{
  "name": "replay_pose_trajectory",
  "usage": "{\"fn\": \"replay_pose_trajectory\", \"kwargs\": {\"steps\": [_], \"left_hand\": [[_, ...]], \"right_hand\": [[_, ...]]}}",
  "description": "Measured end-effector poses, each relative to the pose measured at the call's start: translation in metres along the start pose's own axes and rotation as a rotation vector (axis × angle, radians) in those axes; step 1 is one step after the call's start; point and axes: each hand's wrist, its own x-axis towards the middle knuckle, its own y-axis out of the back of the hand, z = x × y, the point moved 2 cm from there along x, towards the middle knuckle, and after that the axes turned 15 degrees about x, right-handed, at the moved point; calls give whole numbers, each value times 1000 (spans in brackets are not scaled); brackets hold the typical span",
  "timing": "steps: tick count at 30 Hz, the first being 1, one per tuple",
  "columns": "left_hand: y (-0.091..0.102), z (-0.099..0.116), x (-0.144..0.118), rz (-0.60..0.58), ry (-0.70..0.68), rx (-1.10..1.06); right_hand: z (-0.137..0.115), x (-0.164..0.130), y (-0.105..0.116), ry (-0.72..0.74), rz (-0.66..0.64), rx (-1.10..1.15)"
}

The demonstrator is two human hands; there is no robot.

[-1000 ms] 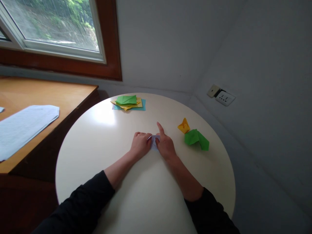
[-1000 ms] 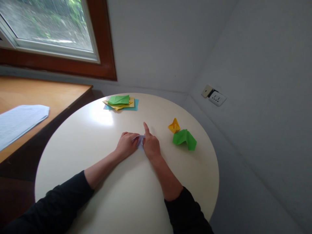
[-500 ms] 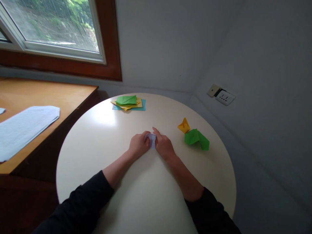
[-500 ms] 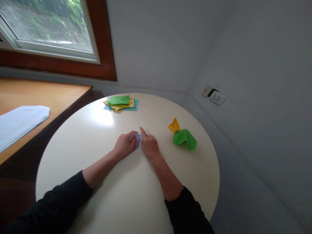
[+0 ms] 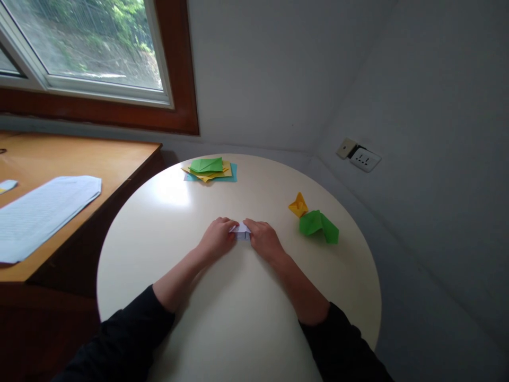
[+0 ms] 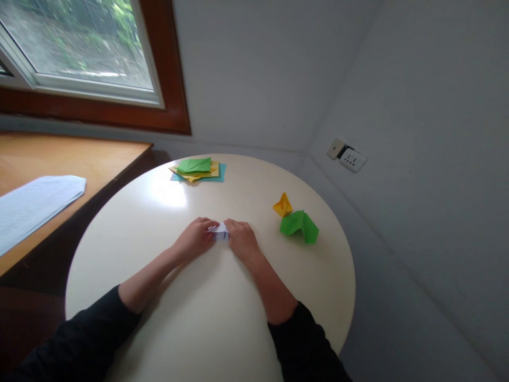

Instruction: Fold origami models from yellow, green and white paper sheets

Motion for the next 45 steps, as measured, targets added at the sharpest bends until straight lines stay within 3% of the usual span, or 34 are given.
{"fn": "replay_pose_trajectory", "kwargs": {"steps": [8,22,27,31,35,41,45], "left_hand": [[3,9,-4,-75,-20,230],[-8,27,-22,-199,-209,300],[-17,26,-25,-202,-214,328],[-22,25,-27,-186,-203,339],[-24,26,-28,-181,-185,350],[-24,28,-28,-189,-146,357],[-25,29,-28,-184,-130,359]], "right_hand": [[-4,-12,-9,33,-69,-11],[-4,-18,2,18,-204,43],[2,-22,13,44,-210,58],[4,-24,19,-38,-171,40],[4,-25,15,-97,-132,-34],[-5,-25,5,-60,-124,-94],[-9,-27,1,-154,-116,-105]]}}
